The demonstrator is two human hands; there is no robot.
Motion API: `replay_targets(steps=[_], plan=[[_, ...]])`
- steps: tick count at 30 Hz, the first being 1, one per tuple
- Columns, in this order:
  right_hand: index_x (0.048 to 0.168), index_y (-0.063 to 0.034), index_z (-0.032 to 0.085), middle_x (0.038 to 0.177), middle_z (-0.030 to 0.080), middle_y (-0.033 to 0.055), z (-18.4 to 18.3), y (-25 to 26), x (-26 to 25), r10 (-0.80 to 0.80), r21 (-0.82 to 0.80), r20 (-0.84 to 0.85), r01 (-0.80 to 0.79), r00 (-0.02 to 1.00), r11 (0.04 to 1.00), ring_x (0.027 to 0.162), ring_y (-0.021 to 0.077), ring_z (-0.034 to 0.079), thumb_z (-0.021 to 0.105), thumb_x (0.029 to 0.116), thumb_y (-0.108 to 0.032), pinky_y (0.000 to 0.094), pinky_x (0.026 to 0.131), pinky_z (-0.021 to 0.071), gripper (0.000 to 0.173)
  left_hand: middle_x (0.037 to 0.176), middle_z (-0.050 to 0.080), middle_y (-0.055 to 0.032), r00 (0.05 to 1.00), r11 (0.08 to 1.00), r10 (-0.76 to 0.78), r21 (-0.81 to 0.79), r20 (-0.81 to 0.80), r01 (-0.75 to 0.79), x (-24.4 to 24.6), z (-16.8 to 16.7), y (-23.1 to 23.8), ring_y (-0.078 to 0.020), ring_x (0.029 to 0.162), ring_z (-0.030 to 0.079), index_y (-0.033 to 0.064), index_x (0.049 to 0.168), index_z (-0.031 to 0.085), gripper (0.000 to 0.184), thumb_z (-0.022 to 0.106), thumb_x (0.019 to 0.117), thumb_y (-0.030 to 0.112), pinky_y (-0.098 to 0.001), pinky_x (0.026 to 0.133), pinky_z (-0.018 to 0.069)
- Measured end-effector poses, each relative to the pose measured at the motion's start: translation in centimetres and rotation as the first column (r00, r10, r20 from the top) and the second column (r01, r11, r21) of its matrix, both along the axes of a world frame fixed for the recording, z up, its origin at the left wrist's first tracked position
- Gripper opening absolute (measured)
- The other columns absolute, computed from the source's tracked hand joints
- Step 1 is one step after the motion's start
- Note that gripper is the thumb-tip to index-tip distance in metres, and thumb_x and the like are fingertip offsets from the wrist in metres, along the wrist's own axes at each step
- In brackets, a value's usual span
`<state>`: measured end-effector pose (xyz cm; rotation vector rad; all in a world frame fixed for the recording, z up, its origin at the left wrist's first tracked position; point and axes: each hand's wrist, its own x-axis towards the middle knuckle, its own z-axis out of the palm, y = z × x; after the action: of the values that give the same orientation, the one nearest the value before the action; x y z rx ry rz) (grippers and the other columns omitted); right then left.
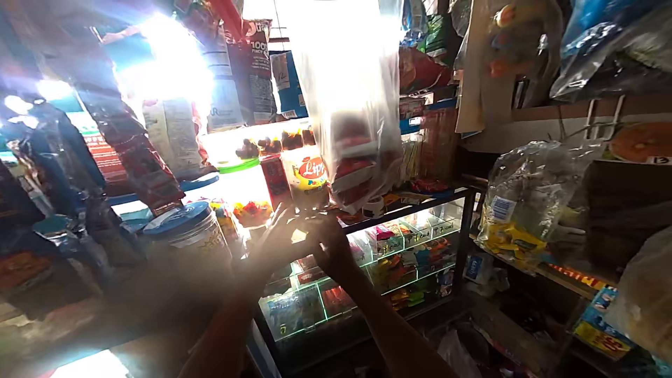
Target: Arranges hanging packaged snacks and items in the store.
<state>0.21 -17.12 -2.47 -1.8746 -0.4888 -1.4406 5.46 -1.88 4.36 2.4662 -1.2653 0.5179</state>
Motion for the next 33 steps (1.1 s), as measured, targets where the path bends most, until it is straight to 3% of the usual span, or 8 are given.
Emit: replay_targets(steps=[5, 8, 11, 18, 22, 26, 30, 33], plan=[[0.109, 0.0049, 0.074, 0.114, 0.071, 0.0225, 1.0, -5.6, -1.7, -0.146, 0.137, 0.054, 0.137, 0.988, 0.981, 0.112, 0.0358, 0.067, 0.059, 0.0922, -0.005, 0.0489, 0.098, 0.0529, 0.025, 0.156, 0.045, -0.0162, 0.997, 0.998, 0.044, 0.038, -0.060, -0.041, -0.2, 0.4, -0.4, -0.0316, 0.146, 0.041, 0.0100, 0.141, 0.059, 0.072, 0.081, 0.0827, 0.045, -0.0511, 0.118, 0.0364], [0.141, 0.0074, 0.053, 0.145, 0.052, 0.0285, 5.4, -10.0, -1.7, -0.231, 0.224, -0.082, 0.244, 0.969, 0.944, 0.137, 0.0419, 0.048, 0.053, 0.1019, -0.016, 0.0550, 0.114, 0.0381, 0.046, 0.153, 0.048, -0.0173, 0.994, 0.996, 0.064, 0.073, -0.085, -0.058, -0.3, 0.5, -0.7, -0.0328, 0.145, 0.041, 0.0105, 0.145, 0.056, 0.072, 0.079, 0.0849, 0.045, -0.0516, 0.119, 0.0344], [0.156, 0.0060, 0.031, 0.161, 0.032, 0.0282, 10.2, -14.7, 0.0, -0.295, 0.288, -0.066, 0.302, 0.953, 0.909, 0.150, 0.0389, 0.032, 0.048, 0.1055, -0.026, 0.0497, 0.122, 0.0294, 0.062, 0.151, 0.050, -0.0172, 0.994, 0.988, 0.095, 0.131, -0.049, -0.088, -0.4, 0.5, -0.8, -0.0335, 0.140, 0.048, 0.0129, 0.149, 0.053, 0.075, 0.075, 0.0869, 0.051, -0.0518, 0.113, 0.0402], [0.156, 0.0048, 0.033, 0.158, 0.034, 0.0311, 20.6, -22.0, 3.5, -0.478, 0.265, -0.071, 0.479, 0.875, 0.837, 0.150, 0.0435, 0.030, 0.037, 0.1078, -0.038, 0.0497, 0.124, 0.0232, 0.064, 0.157, 0.045, -0.0171, 0.997, 0.987, 0.076, 0.137, 0.025, -0.079, -0.4, -0.1, -0.6, -0.0344, 0.146, 0.040, 0.0129, 0.147, 0.054, 0.072, 0.070, 0.0899, 0.053, -0.0544, 0.118, 0.0332], [0.155, -0.0006, 0.038, 0.155, 0.040, 0.0294, 23.8, -24.5, 4.6, -0.381, 0.123, -0.020, 0.381, 0.924, 0.916, 0.147, 0.0428, 0.034, 0.056, 0.0959, -0.055, 0.0555, 0.122, 0.0224, 0.083, 0.158, 0.044, -0.0178, 0.997, 0.991, 0.046, 0.122, 0.064, -0.054, 0.0, -0.3, -0.6, -0.0339, 0.150, 0.035, 0.0114, 0.142, 0.059, 0.068, 0.072, 0.0889, 0.051, -0.0511, 0.120, 0.0326], [0.133, 0.0057, 0.059, 0.137, 0.055, 0.0328, 26.2, -24.0, 5.5, -0.345, -0.101, -0.028, 0.340, 0.938, 0.935, 0.134, 0.0460, 0.048, 0.075, 0.0891, -0.029, 0.0607, 0.114, 0.0324, 0.058, 0.159, 0.042, -0.0162, 0.994, 0.974, 0.103, 0.198, 0.047, -0.110, -0.9, 0.5, -0.8, -0.0339, 0.152, 0.031, 0.0142, 0.148, 0.053, 0.070, 0.067, 0.0920, 0.054, -0.0523, 0.120, 0.0314], [0.138, 0.0105, 0.054, 0.142, 0.050, 0.0363, 26.9, -19.4, 3.7, -0.493, -0.083, -0.204, 0.487, 0.845, 0.869, 0.138, 0.0497, 0.045, 0.058, 0.0992, -0.011, 0.0619, 0.114, 0.0322, 0.045, 0.160, 0.041, -0.0168, 0.994, 0.981, 0.090, 0.165, 0.057, -0.098, -0.8, 0.2, -0.8, -0.0350, 0.154, 0.027, 0.0123, 0.146, 0.055, 0.069, 0.069, 0.0916, 0.052, -0.0567, 0.121, 0.0264], [0.146, 0.0075, 0.046, 0.150, 0.047, 0.0286, 25.7, -17.9, 2.3, -0.372, 0.038, -0.305, 0.401, 0.877, 0.915, 0.141, 0.0367, 0.044, 0.041, 0.1091, -0.010, 0.0466, 0.118, 0.0327, 0.041, 0.160, 0.041, -0.0169, 0.994, 0.981, 0.091, 0.168, 0.064, -0.101, -0.9, 0.2, -0.8, -0.0348, 0.154, 0.026, 0.0115, 0.143, 0.058, 0.066, 0.068, 0.0919, 0.052, -0.0543, 0.122, 0.0258]])
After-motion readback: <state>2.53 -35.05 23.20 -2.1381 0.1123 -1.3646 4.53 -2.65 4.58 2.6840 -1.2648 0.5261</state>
